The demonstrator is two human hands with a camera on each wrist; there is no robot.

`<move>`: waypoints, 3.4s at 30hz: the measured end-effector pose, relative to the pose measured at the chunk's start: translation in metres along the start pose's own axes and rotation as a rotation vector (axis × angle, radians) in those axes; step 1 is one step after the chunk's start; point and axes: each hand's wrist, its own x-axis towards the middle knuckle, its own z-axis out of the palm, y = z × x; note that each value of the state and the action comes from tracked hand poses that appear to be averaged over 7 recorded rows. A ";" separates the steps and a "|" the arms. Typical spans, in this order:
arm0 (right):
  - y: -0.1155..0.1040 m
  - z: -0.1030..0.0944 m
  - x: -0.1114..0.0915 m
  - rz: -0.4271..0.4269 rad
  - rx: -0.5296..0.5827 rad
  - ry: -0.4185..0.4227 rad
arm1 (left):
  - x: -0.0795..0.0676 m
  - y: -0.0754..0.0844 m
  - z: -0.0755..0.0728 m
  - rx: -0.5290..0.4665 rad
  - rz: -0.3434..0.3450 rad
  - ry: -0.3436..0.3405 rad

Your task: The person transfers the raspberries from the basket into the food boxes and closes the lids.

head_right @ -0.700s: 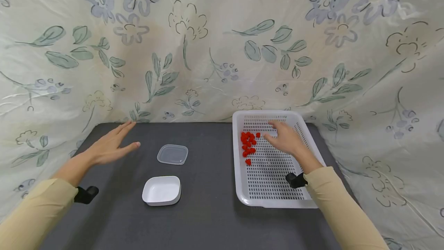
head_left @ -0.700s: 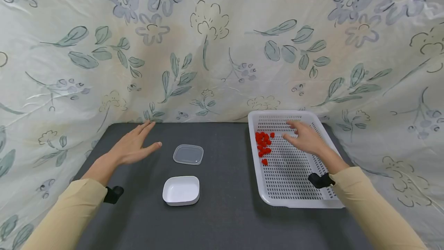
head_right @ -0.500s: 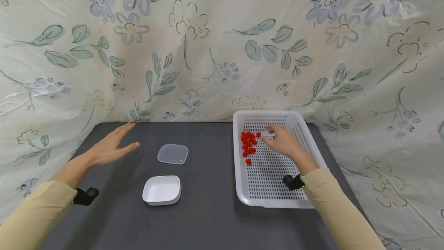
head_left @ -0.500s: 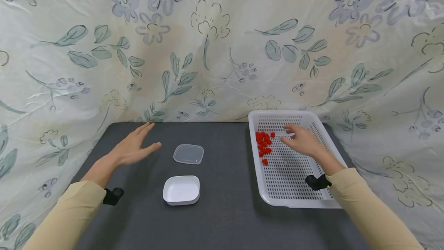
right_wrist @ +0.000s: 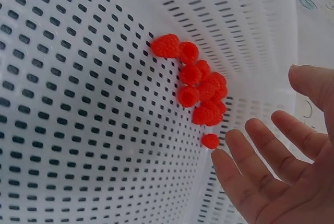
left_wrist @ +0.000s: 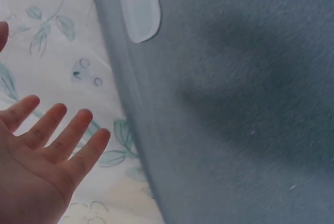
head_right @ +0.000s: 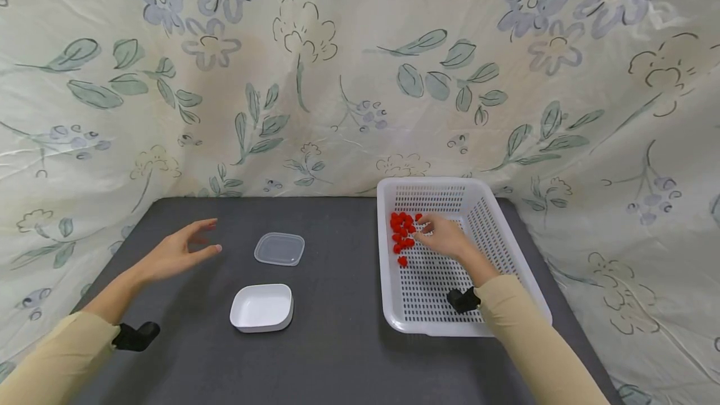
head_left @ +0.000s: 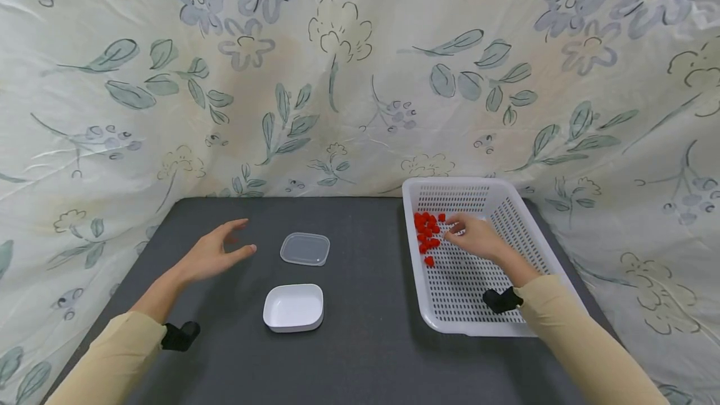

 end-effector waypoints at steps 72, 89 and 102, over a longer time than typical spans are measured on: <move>-0.003 0.056 0.013 0.173 0.012 -0.282 | -0.023 -0.012 0.085 -0.567 -0.182 -0.167; -0.018 0.040 0.010 0.135 0.090 -0.201 | -0.024 -0.010 0.084 -0.566 -0.183 -0.169; -0.048 -0.002 0.003 0.009 0.175 -0.148 | -0.024 -0.009 0.085 -0.563 -0.195 -0.172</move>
